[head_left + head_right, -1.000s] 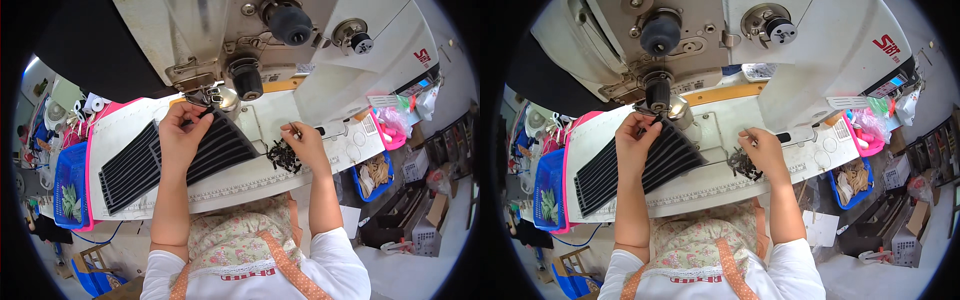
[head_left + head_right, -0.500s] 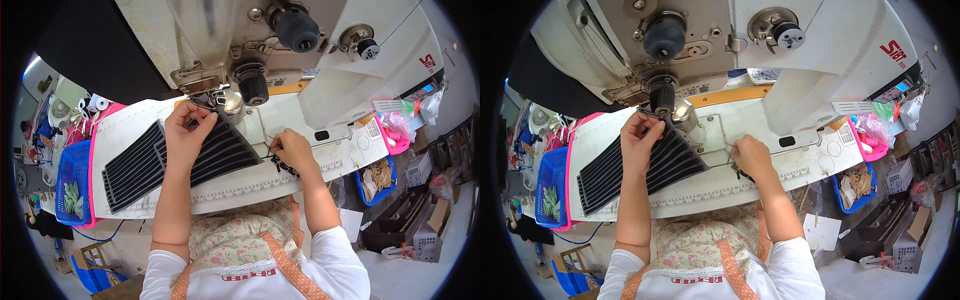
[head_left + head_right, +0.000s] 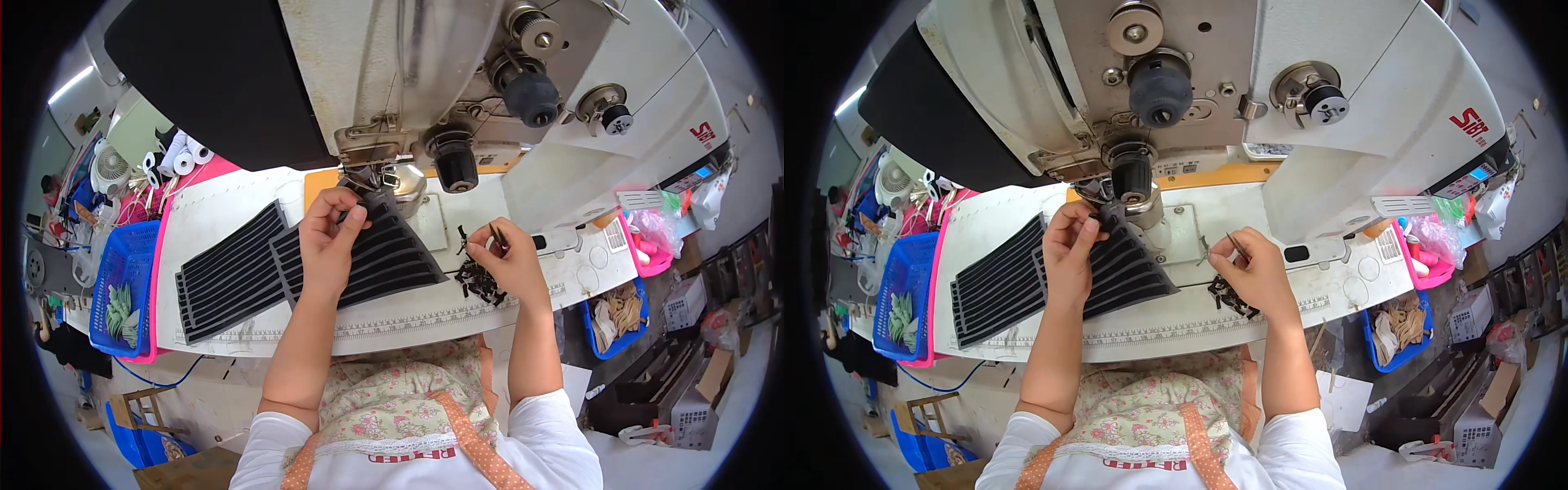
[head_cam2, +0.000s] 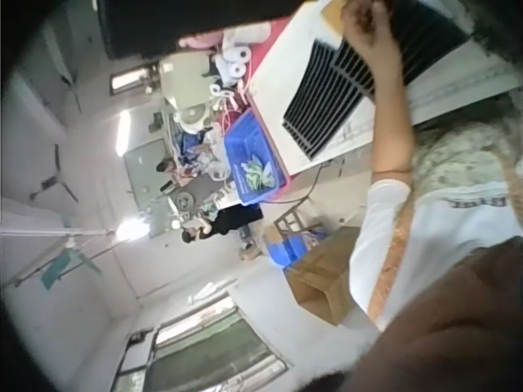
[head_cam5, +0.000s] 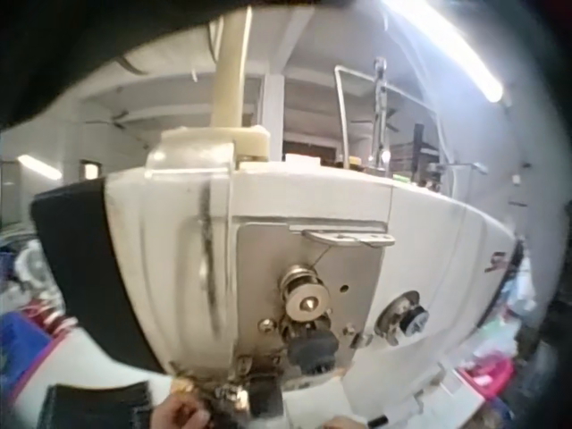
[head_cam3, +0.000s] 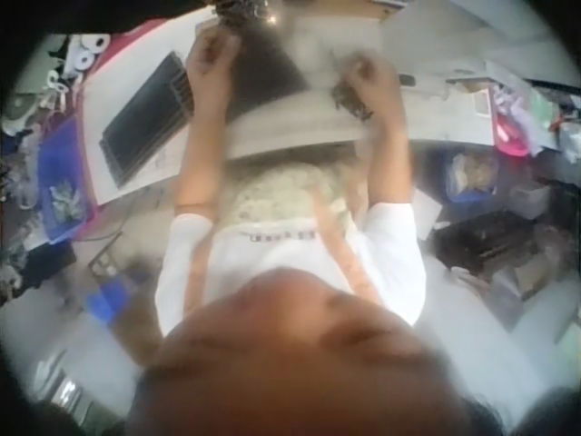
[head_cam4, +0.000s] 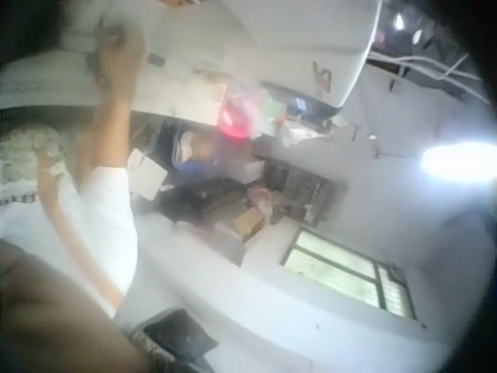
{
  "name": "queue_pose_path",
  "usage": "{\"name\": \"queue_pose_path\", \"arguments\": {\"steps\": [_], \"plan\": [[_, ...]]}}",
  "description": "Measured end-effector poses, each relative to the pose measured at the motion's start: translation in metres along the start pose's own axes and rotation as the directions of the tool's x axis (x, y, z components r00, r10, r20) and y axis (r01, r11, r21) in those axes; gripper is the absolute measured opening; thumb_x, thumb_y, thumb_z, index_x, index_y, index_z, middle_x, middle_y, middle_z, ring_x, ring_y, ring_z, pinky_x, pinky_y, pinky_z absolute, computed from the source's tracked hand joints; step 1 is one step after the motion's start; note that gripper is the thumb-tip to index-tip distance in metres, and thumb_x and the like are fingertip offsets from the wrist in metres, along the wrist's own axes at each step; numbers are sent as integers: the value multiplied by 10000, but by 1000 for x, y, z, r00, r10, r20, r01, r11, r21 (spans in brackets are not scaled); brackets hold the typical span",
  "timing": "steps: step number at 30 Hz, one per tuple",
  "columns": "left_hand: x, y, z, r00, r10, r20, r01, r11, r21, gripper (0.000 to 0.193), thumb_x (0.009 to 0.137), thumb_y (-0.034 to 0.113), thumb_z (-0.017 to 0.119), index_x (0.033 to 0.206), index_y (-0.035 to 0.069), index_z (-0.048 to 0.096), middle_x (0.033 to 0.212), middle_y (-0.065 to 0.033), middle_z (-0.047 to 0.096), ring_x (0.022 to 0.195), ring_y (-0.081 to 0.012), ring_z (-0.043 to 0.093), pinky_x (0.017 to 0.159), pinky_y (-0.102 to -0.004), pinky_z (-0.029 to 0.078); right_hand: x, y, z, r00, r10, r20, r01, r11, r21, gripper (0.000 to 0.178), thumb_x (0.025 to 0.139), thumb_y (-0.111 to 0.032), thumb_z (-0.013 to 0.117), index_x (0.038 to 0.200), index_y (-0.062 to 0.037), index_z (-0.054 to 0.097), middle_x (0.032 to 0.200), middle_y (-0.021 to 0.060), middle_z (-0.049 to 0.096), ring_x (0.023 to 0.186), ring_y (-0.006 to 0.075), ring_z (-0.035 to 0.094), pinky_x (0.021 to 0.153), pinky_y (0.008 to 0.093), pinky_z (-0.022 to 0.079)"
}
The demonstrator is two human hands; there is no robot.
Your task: The person attaches black plastic clips onto the edges of a rubber mat and sews them in place with a sewing machine.
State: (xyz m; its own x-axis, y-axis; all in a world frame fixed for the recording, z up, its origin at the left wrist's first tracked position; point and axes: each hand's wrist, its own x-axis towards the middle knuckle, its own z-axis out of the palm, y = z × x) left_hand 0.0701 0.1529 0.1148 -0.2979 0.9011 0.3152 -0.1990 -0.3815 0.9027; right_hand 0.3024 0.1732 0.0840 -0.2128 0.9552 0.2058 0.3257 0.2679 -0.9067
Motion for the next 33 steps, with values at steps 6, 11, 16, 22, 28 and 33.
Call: {"name": "queue_pose_path", "arguments": {"steps": [6,11,16,22,28,33], "plan": [[-28,22,11,946,286,-152,-244,938,247,203,697,-48,635,874,18,559,910,-81,549,716,-105,503,611,-193,431,-9,-38,0,998,-57,17,49,949,311,109,645,48,587,708,-37,561,633,-4,532,493,50,354,461,168,289],[-56,41,21,908,199,370,-354,836,419,272,639,-36,680,899,24,627,886,-66,607,669,-103,536,549,-192,435,-22,-65,14,975,-223,11,209,930,302,136,585,65,570,668,-39,542,630,9,547,475,52,348,435,165,273],[-61,45,23,902,52,428,-209,922,327,326,625,-43,686,938,34,643,861,-49,634,663,-105,557,534,-181,441,-27,-74,15,916,-387,105,353,902,247,149,536,66,556,637,-39,524,660,25,569,469,52,350,419,154,261],[-63,45,11,899,-15,437,-136,940,312,291,629,-65,675,906,22,648,796,-50,643,640,-108,571,555,-174,462,-32,-78,18,924,-354,143,311,915,255,149,530,54,589,616,-38,509,680,34,582,461,48,358,414,143,264],[-65,46,2,900,-207,384,176,978,114,203,637,-80,662,826,-5,649,752,-65,642,613,-104,576,572,-172,474,-30,-95,17,953,-114,281,-61,835,547,143,565,46,650,633,-28,548,665,42,591,454,45,380,416,140,277],[-65,44,2,909,-56,414,-16,985,169,152,646,-83,662,783,-21,641,763,-82,644,605,-92,573,570,-164,471,-22,-83,17,915,-49,401,-149,882,447,143,589,40,690,690,-2,598,657,56,601,469,48,425,425,133,299]]}}
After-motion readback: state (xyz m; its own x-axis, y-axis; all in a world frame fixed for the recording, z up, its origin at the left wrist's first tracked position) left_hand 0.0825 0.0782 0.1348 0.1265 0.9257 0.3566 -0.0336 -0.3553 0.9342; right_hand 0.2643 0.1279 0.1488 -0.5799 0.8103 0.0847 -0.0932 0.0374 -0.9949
